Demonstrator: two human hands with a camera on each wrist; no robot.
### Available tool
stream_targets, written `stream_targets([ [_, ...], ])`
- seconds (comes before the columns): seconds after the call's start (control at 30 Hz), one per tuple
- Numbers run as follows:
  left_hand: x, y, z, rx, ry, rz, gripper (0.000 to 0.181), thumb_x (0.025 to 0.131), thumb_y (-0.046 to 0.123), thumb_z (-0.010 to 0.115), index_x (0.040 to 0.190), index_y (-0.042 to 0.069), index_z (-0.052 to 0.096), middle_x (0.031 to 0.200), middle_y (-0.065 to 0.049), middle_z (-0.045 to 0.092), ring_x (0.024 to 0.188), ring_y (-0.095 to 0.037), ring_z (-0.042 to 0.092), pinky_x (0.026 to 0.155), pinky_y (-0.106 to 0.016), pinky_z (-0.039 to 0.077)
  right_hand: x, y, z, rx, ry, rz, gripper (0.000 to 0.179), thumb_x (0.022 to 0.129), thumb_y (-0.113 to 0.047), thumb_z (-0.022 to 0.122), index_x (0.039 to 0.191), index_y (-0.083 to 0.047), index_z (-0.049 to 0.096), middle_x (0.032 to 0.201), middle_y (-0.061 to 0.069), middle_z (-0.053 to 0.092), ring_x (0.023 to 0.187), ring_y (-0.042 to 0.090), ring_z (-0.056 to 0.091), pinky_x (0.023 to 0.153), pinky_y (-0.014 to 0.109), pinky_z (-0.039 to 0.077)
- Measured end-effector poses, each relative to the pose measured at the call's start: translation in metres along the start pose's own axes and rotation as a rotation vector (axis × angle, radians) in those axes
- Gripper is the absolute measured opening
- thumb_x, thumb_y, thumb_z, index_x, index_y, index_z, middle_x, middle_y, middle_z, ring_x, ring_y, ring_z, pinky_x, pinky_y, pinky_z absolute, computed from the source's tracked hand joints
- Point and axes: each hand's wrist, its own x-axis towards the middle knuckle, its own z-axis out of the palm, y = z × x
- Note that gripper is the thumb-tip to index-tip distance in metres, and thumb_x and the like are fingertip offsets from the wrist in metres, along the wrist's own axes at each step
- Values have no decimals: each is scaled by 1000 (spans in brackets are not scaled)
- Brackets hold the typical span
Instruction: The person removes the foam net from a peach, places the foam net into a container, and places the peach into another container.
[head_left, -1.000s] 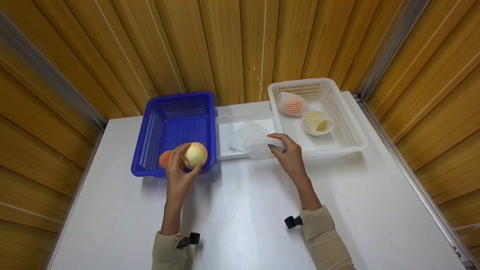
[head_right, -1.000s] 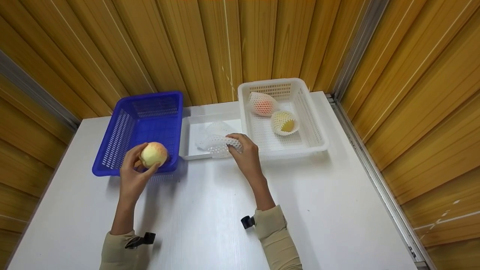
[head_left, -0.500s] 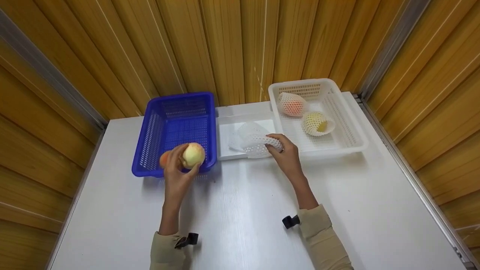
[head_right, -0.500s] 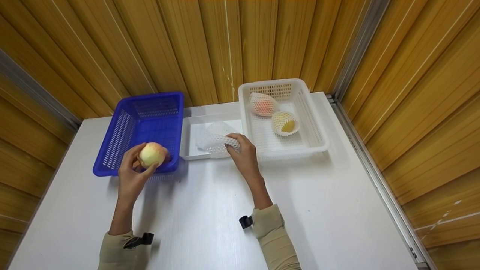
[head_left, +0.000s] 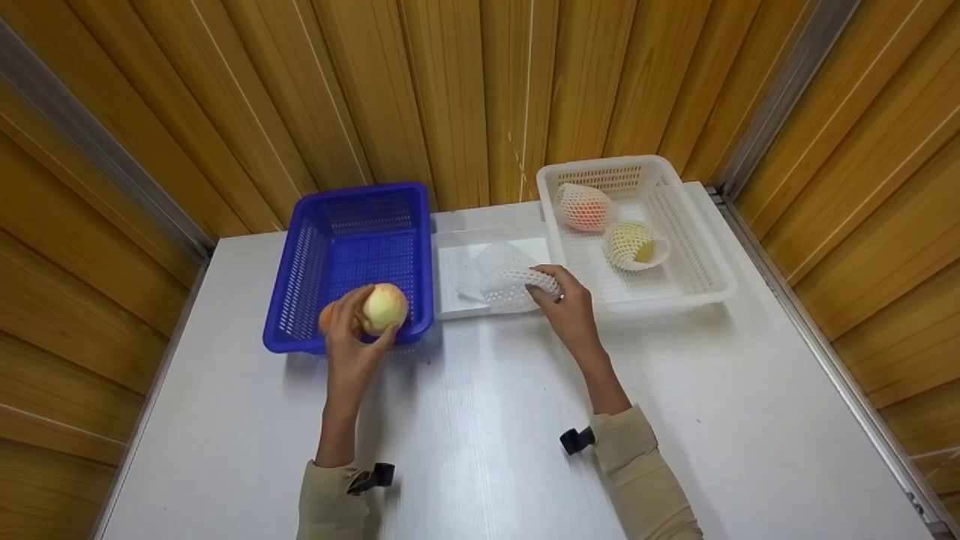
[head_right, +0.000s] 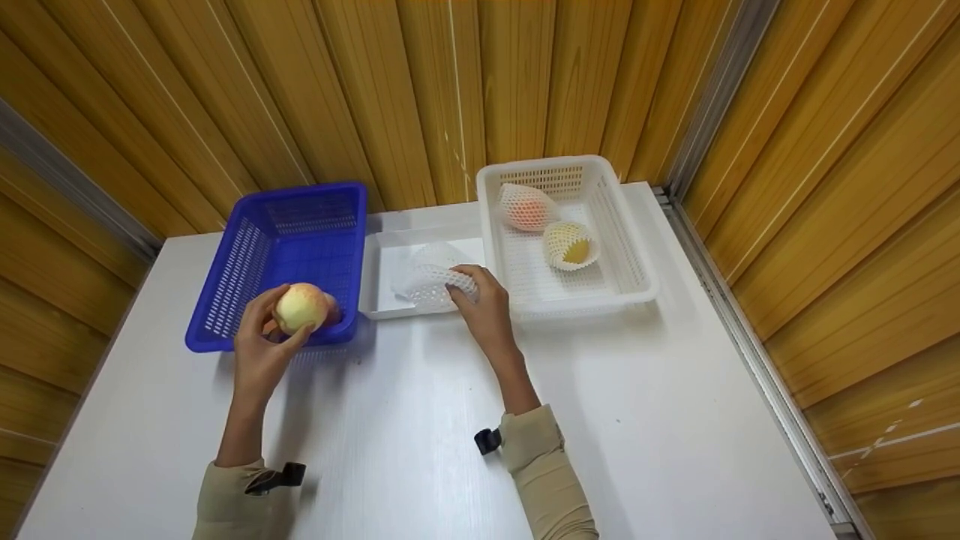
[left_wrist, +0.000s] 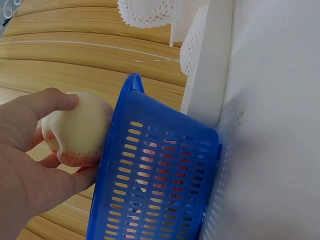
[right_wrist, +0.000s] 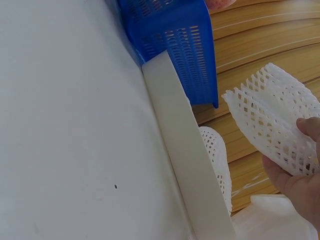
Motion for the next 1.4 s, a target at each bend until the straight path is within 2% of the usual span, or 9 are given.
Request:
stream_targets([
  [0.03,0,0,0,-2,1,-2,66,79,-5,83,138,6,57,139,-11,51,132,-26,48,114,-49,41,0,0,1,-1,2,6,28,94,-19,75,121,-12,69,122,3,71,104,16,64,75,25,51],
  [0.2,1,-2,0,-11,8,-19,65,78,-6,84,137,6,59,140,-11,51,132,-25,44,113,-47,42,1,0,6,18,4,18,28,94,-19,75,121,-13,69,122,3,71,108,16,65,81,30,53],
  [0.43,4,-3,0,17,38,-42,67,75,-10,83,136,1,59,141,-17,51,133,-29,32,110,-53,44,3,-1,14,29,11,14,27,94,-19,75,120,-11,69,120,4,71,110,18,66,88,37,54],
  [0.6,5,-3,-1,47,33,-36,66,76,-5,85,136,7,61,141,-11,53,133,-25,33,107,-48,48,6,-3,18,35,13,19,28,95,-21,74,120,-12,69,121,3,71,110,17,65,86,36,52],
  [0.67,5,-3,-2,57,28,-32,66,77,-3,86,136,10,61,141,-9,53,133,-23,34,106,-47,49,8,-4,20,43,13,21,28,95,-21,74,121,-12,68,121,3,71,113,17,64,90,36,51],
  [0.83,6,-3,-3,62,23,-23,65,78,-1,86,136,11,61,140,-8,54,131,-24,35,106,-49,49,11,-6,25,38,12,28,28,94,-21,74,120,-12,69,121,2,71,113,16,64,90,35,50],
  [0.97,7,-4,-3,70,18,-26,64,78,-1,86,136,10,61,141,-9,54,131,-25,35,107,-51,47,13,-6,28,18,13,29,28,94,-21,74,120,-12,69,123,4,71,109,18,64,84,35,51],
  [1.2,8,-5,-3,112,25,-32,64,79,2,86,137,12,61,141,-8,54,130,-27,36,109,-52,44,14,-2,35,18,9,39,28,94,-20,74,119,-10,68,123,5,71,119,20,63,100,40,49],
  [1.4,11,-5,-4,123,13,-57,64,81,5,86,138,13,59,142,-9,52,130,-28,38,108,-53,46,18,-3,38,17,1,46,28,94,-21,74,120,-10,68,122,5,71,121,21,63,106,42,47],
])
